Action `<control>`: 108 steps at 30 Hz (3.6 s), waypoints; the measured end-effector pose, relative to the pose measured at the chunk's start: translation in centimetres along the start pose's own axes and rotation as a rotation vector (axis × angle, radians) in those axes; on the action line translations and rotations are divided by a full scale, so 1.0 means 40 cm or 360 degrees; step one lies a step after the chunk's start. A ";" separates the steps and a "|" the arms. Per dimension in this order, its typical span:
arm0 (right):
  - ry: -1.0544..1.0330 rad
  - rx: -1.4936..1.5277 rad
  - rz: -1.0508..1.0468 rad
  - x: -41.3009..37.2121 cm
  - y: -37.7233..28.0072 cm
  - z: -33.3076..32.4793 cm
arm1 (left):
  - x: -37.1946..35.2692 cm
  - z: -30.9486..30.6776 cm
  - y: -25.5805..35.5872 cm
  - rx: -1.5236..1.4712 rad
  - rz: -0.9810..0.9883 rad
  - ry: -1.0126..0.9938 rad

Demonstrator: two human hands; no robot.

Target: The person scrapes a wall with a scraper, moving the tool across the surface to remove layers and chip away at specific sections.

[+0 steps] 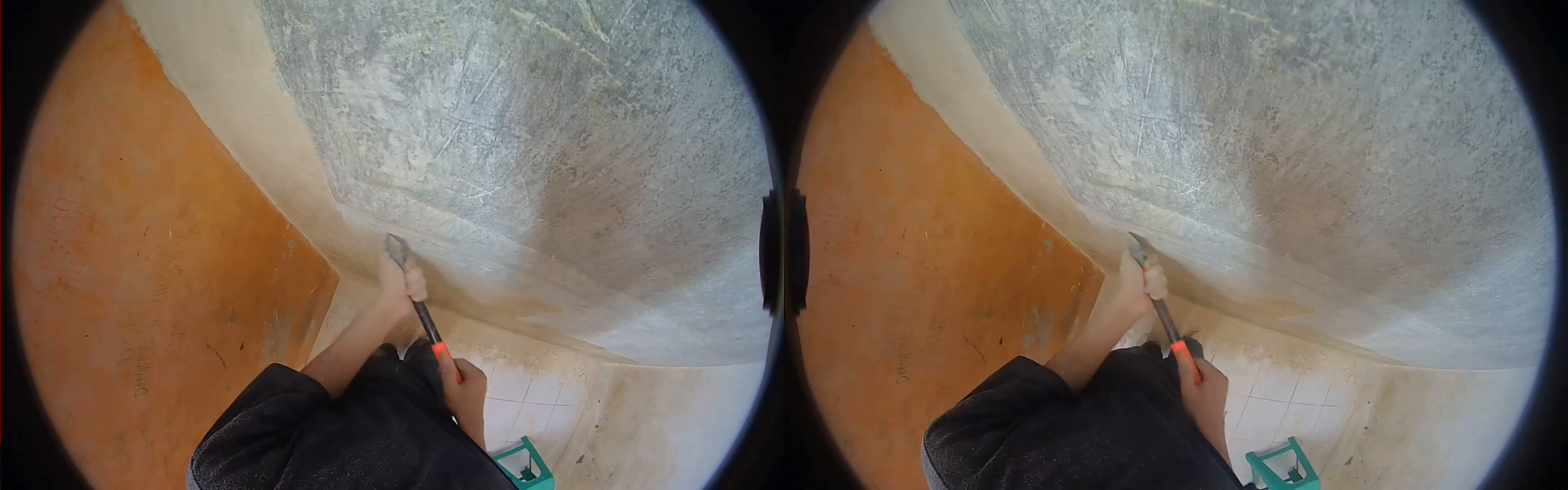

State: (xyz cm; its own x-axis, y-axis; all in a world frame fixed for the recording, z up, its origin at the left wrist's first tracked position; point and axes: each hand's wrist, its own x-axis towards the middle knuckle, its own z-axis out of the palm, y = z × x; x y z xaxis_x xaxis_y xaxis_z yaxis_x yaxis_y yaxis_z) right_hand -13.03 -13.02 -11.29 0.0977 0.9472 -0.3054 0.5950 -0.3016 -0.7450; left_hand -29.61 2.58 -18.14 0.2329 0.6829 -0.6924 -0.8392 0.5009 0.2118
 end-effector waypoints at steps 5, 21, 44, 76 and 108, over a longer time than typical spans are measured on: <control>0.0011 0.0098 0.0098 -0.008 0.011 -0.024 | -0.010 0.014 -0.010 -0.0101 -0.0060 -0.0023; -0.0054 0.0079 0.0221 0.001 -0.009 0.042 | -0.041 0.017 0.042 0.0000 -0.0021 0.0071; -0.0202 0.0052 0.0077 -0.009 -0.021 0.093 | -0.030 -0.053 0.088 0.0078 -0.0029 -0.0080; -0.0246 0.0325 -0.0114 0.026 -0.007 0.119 | -0.008 -0.086 0.126 0.0046 0.0010 0.0045; -0.0400 0.0342 -0.0176 0.049 -0.015 0.117 | 0.000 -0.099 0.156 -0.0058 0.0034 0.0044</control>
State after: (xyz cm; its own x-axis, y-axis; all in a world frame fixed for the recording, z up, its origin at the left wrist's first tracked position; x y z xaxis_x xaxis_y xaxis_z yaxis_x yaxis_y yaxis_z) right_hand -16.92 -11.50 -14.21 -0.1732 0.9271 -0.3324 0.4070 -0.2400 -0.8813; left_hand -36.80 3.61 -19.56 0.2014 0.6780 -0.7069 -0.8612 0.4664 0.2020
